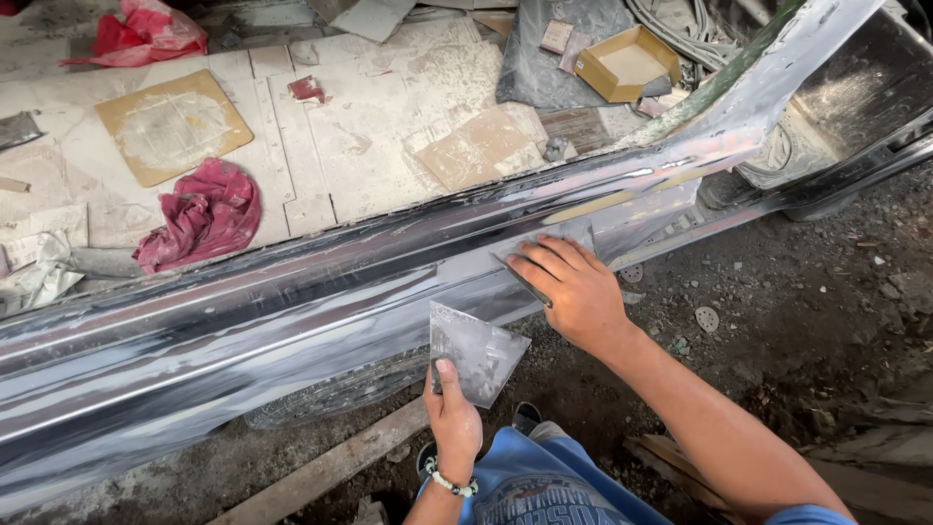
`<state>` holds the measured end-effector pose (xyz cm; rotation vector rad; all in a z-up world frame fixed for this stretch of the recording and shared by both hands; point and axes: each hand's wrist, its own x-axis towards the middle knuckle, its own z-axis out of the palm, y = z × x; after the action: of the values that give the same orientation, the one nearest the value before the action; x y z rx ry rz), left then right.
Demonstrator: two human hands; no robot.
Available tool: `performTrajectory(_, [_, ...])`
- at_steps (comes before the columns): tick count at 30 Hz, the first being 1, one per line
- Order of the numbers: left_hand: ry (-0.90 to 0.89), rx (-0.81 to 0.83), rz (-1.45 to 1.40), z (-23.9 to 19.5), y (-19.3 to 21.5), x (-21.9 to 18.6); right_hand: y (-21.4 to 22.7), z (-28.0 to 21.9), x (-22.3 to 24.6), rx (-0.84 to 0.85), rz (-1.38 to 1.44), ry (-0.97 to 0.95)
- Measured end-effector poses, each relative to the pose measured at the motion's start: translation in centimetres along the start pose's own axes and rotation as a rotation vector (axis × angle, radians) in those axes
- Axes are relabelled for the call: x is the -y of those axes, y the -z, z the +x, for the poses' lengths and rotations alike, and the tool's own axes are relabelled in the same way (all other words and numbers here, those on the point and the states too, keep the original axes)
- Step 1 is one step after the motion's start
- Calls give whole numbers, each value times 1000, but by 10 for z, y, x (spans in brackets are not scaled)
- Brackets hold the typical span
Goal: Apply body filler and sand a vehicle panel to prepare it for painting.
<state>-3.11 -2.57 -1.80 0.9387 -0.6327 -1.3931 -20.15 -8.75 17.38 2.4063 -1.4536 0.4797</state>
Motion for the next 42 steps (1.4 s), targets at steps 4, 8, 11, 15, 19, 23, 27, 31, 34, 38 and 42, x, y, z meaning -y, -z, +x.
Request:
performTrajectory(4, [12,-14,10,1,-10,-22,0,-19,1,-34,-34,12])
performTrajectory(8, [24,-27,92,2,-11,-30,10,-39,14,74,74,-46])
performTrajectory(11, [5,-33,142,-1,-10,-29,16,-53,32,64,200,-166])
performTrajectory(15, [-88,4,199,-3,-10,-22,17,-60,55,38,276,-178])
performTrajectory(19, [-113,23,173,-6,-18,-23,12,-64,64,101,274,-201])
performTrajectory(23, [-100,29,154,-8,-22,-25,7,-69,67,92,258,-219])
performTrajectory(27, [-104,25,173,-12,-25,-24,4,-71,71,76,241,-218])
performTrajectory(31, [-110,36,157,-14,-22,-12,-2,-73,74,90,246,-226])
performTrajectory(34, [-122,32,162,-13,-18,1,-5,-77,77,54,254,-198])
performTrajectory(38, [-118,17,176,-12,-20,-2,-5,-89,78,107,282,-161])
performTrajectory(42, [-36,13,88,-11,-24,6,9,-90,53,100,322,-109])
